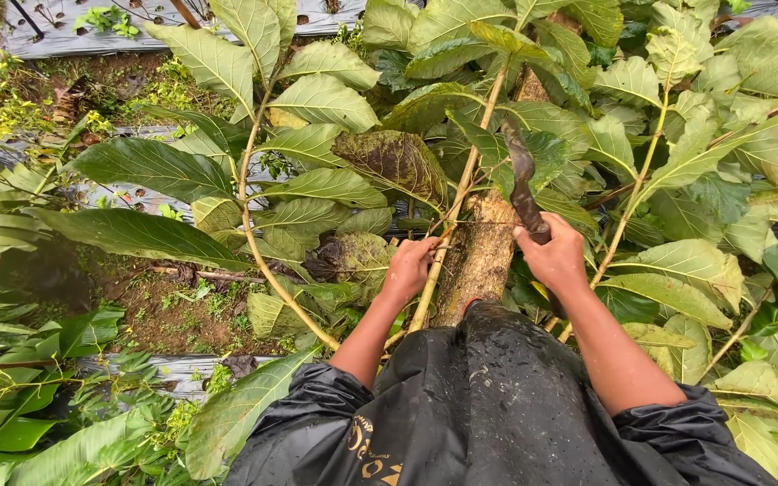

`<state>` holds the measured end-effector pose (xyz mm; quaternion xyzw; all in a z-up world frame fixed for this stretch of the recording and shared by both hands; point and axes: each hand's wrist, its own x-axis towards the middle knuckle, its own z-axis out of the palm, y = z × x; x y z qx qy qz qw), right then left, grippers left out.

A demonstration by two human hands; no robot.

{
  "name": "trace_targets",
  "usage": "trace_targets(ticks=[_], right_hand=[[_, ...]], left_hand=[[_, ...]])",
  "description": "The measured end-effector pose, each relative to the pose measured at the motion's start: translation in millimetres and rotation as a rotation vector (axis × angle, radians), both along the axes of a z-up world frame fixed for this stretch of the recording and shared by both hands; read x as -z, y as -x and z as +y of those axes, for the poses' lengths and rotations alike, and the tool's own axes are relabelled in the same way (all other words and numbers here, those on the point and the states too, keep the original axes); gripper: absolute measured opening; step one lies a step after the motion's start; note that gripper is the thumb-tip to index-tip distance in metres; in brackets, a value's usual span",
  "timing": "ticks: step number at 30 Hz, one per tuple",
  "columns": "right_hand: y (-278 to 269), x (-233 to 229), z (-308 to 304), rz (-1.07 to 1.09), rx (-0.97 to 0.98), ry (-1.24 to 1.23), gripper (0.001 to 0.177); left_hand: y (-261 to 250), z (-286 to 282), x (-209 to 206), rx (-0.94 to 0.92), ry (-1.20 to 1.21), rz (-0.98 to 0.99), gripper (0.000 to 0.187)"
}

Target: The person walks through a garden and uses a sickle to cut small branches and twigs from a tree trunk. They hold the branches with one hand while cutting them with the other, clearing the trunk of smaller growth.

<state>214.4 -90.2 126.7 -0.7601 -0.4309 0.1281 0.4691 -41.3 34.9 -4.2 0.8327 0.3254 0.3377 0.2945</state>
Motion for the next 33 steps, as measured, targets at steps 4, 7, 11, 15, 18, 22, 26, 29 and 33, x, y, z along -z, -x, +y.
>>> trace_targets(ticks=[4,7,11,15,18,22,26,29,33], right_hand=[[-25.3,7.2,-3.7,-0.109,0.052,0.107,0.026],[-33.6,12.4,-7.2,-0.102,0.101,0.265,0.043],[-39.0,24.8,-12.9,-0.004,0.169,0.477,0.035],[-12.8,-14.0,-17.4,0.168,0.155,0.447,0.026],[-14.5,-9.7,-13.3,0.187,0.174,0.414,0.019],[-19.9,-8.2,-9.8,0.180,0.196,0.441,0.014],[-11.6,-31.6,-11.1,0.270,0.202,0.360,0.015],[-2.2,-59.6,-9.6,0.376,0.173,0.198,0.018],[-0.9,-83.1,-8.6,0.447,0.124,0.057,0.019]], left_hand=[[19.6,12.1,-11.4,0.008,0.061,-0.114,0.026],[28.8,17.4,-29.5,0.022,0.071,-0.163,0.027],[36.8,20.9,-43.0,-0.013,0.060,-0.200,0.028],[40.8,23.3,-40.2,-0.031,0.042,-0.199,0.029],[43.7,24.5,-36.1,-0.063,0.050,-0.213,0.025],[46.1,21.1,-40.8,-0.066,0.084,-0.215,0.024],[46.6,22.1,-34.0,-0.123,0.172,-0.082,0.021],[45.2,25.2,-27.3,-0.202,0.289,0.045,0.023],[45.9,34.3,6.9,-0.279,0.419,0.303,0.037]])
